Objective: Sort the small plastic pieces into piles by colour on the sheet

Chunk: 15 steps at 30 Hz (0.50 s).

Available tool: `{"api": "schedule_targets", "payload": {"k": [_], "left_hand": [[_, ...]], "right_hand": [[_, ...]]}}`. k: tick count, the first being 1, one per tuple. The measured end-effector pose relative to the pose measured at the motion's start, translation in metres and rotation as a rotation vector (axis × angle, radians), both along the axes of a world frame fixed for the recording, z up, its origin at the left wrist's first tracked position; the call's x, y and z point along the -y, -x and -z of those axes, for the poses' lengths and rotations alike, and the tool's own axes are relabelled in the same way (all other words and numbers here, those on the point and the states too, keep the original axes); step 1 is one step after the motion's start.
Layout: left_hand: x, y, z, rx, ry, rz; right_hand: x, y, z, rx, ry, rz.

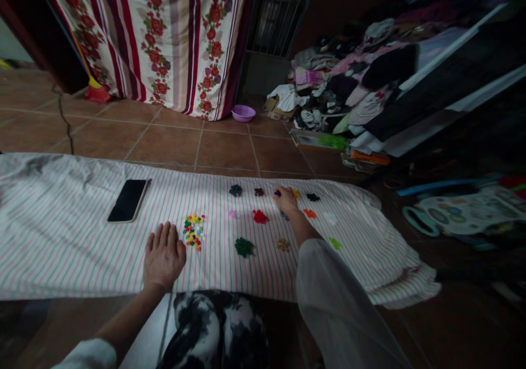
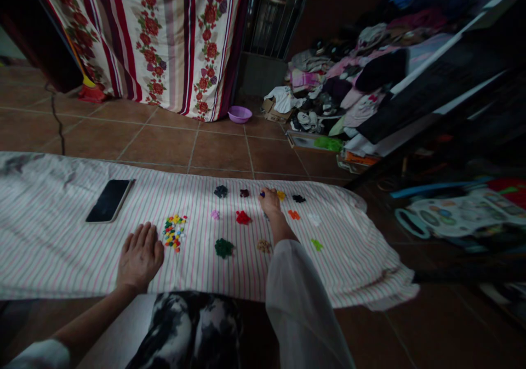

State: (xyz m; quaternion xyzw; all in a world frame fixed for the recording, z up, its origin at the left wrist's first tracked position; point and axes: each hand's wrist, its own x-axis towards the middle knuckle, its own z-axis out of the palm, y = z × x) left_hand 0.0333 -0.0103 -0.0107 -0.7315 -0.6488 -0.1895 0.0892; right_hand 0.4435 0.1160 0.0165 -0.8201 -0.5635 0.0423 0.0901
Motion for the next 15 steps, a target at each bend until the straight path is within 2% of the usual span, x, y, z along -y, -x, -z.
{"api": "schedule_targets", "payload": {"k": [5, 9, 15], "left_hand": [[0.000, 0.000, -0.001, -0.015, -0.005, -0.007], [0.000, -0.001, -0.001, 0.008, -0.008, -0.004], [0.000, 0.000, -0.001, 0.055, 0.020, -0.001]], "right_hand": [[0.004, -0.002, 0.000, -0.022, -0.078, -0.024], [0.007, 0.000, -0.007, -0.045, -0.229, -0.019], [0.017, 0.027, -0.019, -0.101, -0.417, -0.088]]}}
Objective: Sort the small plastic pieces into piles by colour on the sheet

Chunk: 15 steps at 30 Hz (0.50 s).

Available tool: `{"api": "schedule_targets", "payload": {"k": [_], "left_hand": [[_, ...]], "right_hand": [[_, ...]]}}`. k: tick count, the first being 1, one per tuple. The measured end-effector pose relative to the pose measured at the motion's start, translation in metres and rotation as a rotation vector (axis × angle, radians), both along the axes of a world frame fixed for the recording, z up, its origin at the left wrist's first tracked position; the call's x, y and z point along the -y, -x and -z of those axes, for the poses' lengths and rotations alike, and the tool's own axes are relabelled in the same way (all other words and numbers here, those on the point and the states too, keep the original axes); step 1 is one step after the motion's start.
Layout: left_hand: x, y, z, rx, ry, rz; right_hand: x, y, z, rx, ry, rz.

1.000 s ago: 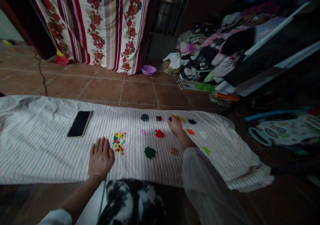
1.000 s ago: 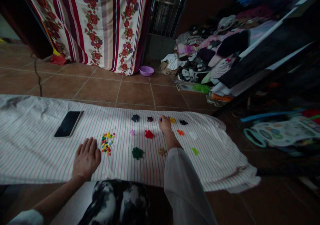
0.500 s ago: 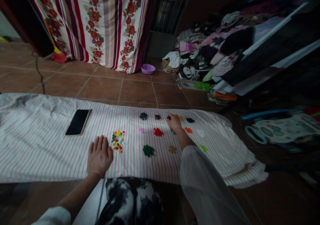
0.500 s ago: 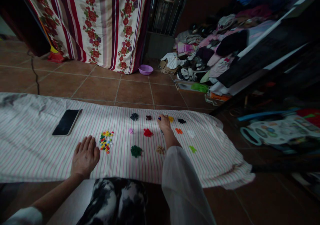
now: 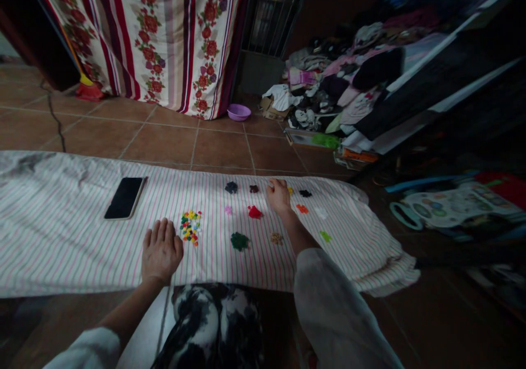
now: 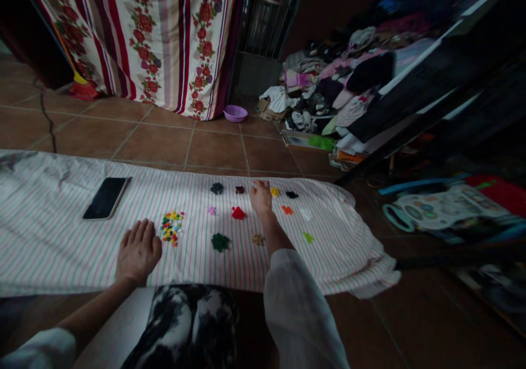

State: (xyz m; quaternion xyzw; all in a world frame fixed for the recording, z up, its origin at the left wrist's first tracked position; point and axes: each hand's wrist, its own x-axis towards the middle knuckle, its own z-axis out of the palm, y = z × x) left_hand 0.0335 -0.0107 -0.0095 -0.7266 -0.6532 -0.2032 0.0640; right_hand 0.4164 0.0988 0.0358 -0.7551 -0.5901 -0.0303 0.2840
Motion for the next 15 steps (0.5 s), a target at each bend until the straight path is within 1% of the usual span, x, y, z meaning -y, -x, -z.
{"api": "schedule_targets", "payload": {"k": [2, 5, 8, 11, 13, 15], "left_hand": [[0.000, 0.000, -0.001, 0.004, 0.015, 0.000], [0.000, 0.000, -0.002, 0.014, 0.040, -0.005], [-0.001, 0.000, -0.003, 0.008, 0.058, -0.005], [-0.001, -0.001, -0.003, -0.017, 0.075, -0.004], [-0.001, -0.001, -0.003, -0.030, 0.082, -0.002], [-0.001, -0.001, -0.004, -0.034, 0.084, 0.001]], "right_hand": [[0.006, 0.018, -0.001, -0.054, -0.069, -0.072], [0.018, 0.054, 0.003, -0.155, -0.081, -0.239], [0.033, 0.095, 0.013, -0.245, -0.049, -0.404], [0.049, 0.133, 0.023, -0.290, 0.008, -0.551], [0.058, 0.154, 0.029, -0.303, 0.053, -0.608], [0.066, 0.171, 0.034, -0.312, 0.089, -0.630]]}}
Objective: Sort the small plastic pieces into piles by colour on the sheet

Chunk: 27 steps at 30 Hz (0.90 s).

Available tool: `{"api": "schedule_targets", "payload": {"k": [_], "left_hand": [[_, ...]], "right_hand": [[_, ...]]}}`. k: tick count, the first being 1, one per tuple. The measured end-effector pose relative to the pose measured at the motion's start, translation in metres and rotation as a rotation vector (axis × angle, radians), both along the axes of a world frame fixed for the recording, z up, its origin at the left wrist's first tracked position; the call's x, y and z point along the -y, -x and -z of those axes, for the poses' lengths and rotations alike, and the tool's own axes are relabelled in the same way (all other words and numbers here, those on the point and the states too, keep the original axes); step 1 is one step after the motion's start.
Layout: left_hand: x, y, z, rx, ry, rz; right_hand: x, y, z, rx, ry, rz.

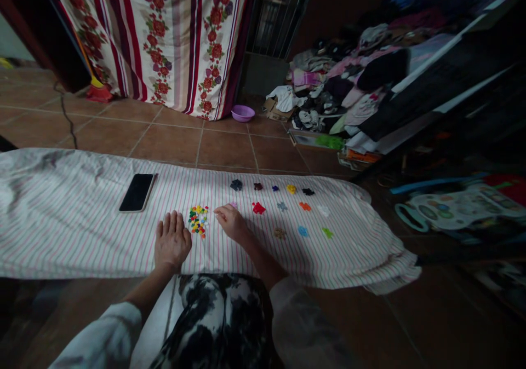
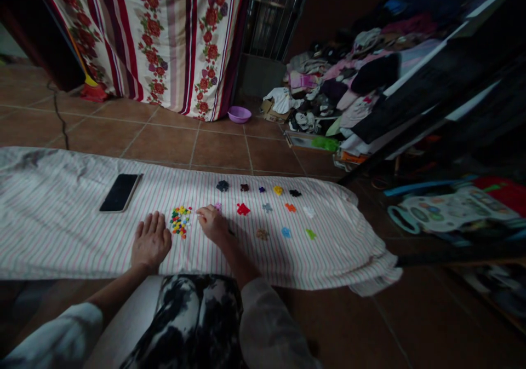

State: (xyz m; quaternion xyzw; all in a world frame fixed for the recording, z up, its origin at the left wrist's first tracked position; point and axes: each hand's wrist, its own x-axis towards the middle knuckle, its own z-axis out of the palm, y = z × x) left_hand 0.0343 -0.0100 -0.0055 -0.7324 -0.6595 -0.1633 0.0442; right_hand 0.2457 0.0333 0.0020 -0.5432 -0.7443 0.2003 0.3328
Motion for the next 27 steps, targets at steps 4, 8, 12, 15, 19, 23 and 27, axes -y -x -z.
{"api": "schedule_targets", "payload": {"k": [4, 8, 12, 15, 19, 23, 27], "left_hand": [[0.000, 0.000, 0.000, 0.019, 0.004, 0.006], [0.000, 0.000, 0.001, 0.023, -0.006, 0.005], [0.001, 0.000, 0.001, 0.027, -0.007, 0.005], [0.001, 0.000, -0.001, 0.029, 0.002, 0.010], [0.000, 0.001, 0.000, 0.025, -0.008, 0.010], [0.000, 0.001, 0.003, 0.042, -0.026, 0.012], [0.000, 0.000, 0.003, 0.049, -0.033, 0.008]], "right_hand": [[0.013, 0.022, 0.002, 0.040, 0.058, -0.027], [0.022, 0.033, 0.000, 0.122, 0.101, -0.053], [0.025, 0.038, 0.000, 0.170, 0.073, -0.037], [0.023, 0.041, 0.000, 0.194, 0.063, -0.065], [0.020, 0.046, -0.003, 0.253, 0.090, -0.078], [0.018, 0.050, -0.007, 0.282, 0.087, -0.082], [0.012, 0.052, -0.008, 0.268, 0.067, -0.122]]}}
